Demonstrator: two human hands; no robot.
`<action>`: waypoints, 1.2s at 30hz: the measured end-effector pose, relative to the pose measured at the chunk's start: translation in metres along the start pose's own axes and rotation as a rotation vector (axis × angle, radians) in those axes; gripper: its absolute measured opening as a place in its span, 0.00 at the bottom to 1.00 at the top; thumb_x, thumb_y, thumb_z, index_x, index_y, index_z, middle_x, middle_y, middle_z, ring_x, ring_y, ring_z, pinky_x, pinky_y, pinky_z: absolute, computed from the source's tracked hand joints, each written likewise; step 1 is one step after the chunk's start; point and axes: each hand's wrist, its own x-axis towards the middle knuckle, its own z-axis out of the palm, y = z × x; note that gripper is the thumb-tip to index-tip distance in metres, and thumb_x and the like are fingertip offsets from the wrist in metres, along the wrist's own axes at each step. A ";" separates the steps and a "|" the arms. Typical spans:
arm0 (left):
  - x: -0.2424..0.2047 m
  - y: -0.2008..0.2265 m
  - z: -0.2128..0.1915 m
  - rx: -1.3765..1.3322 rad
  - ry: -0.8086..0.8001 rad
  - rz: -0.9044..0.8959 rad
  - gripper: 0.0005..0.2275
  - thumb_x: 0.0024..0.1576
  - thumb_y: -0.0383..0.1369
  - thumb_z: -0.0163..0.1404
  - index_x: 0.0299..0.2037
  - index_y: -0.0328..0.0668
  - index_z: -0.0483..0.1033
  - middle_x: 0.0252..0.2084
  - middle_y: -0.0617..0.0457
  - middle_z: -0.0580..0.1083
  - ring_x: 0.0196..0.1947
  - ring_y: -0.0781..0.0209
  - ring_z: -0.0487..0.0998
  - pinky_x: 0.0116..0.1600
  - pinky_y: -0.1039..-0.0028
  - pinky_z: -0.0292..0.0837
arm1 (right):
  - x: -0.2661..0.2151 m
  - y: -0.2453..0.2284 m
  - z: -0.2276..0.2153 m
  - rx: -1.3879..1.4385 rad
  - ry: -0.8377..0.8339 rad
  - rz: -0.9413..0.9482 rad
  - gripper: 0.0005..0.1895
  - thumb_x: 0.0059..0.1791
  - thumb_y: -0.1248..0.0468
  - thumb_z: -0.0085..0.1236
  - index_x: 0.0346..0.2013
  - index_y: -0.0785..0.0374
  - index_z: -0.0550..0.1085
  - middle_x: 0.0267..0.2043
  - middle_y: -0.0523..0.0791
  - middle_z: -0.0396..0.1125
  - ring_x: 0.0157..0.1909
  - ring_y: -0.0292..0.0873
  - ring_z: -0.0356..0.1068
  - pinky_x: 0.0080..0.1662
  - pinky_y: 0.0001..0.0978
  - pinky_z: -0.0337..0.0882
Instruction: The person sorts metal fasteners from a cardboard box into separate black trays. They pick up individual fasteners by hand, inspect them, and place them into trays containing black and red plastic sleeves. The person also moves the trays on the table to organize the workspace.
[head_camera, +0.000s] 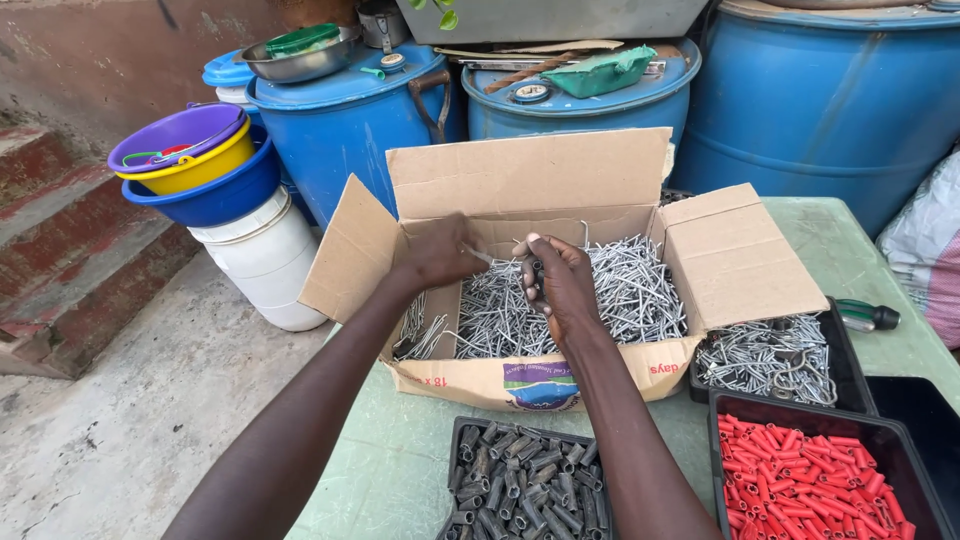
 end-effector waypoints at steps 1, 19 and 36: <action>0.007 -0.002 0.001 0.000 0.002 -0.005 0.16 0.48 0.40 0.58 0.42 0.40 0.80 0.50 0.39 0.75 0.57 0.35 0.71 0.63 0.44 0.61 | -0.001 0.000 0.002 0.001 -0.005 0.002 0.13 0.52 0.63 0.48 0.38 0.70 0.76 0.14 0.46 0.60 0.14 0.34 0.60 0.12 0.15 0.54; 0.000 0.036 -0.024 0.392 0.347 0.168 0.10 0.48 0.32 0.53 0.40 0.46 0.76 0.32 0.51 0.73 0.36 0.38 0.81 0.41 0.48 0.76 | -0.007 -0.001 0.009 -0.287 0.010 -0.122 0.09 0.52 0.64 0.50 0.37 0.63 0.78 0.11 0.44 0.59 0.11 0.31 0.56 0.16 0.17 0.53; -0.028 0.070 -0.023 -0.039 0.364 0.478 0.05 0.46 0.25 0.56 0.31 0.44 0.75 0.39 0.50 0.70 0.45 0.40 0.74 0.47 0.50 0.72 | -0.013 -0.013 0.016 -0.004 -0.038 -0.142 0.16 0.56 0.54 0.47 0.35 0.62 0.75 0.15 0.46 0.62 0.12 0.34 0.60 0.12 0.15 0.53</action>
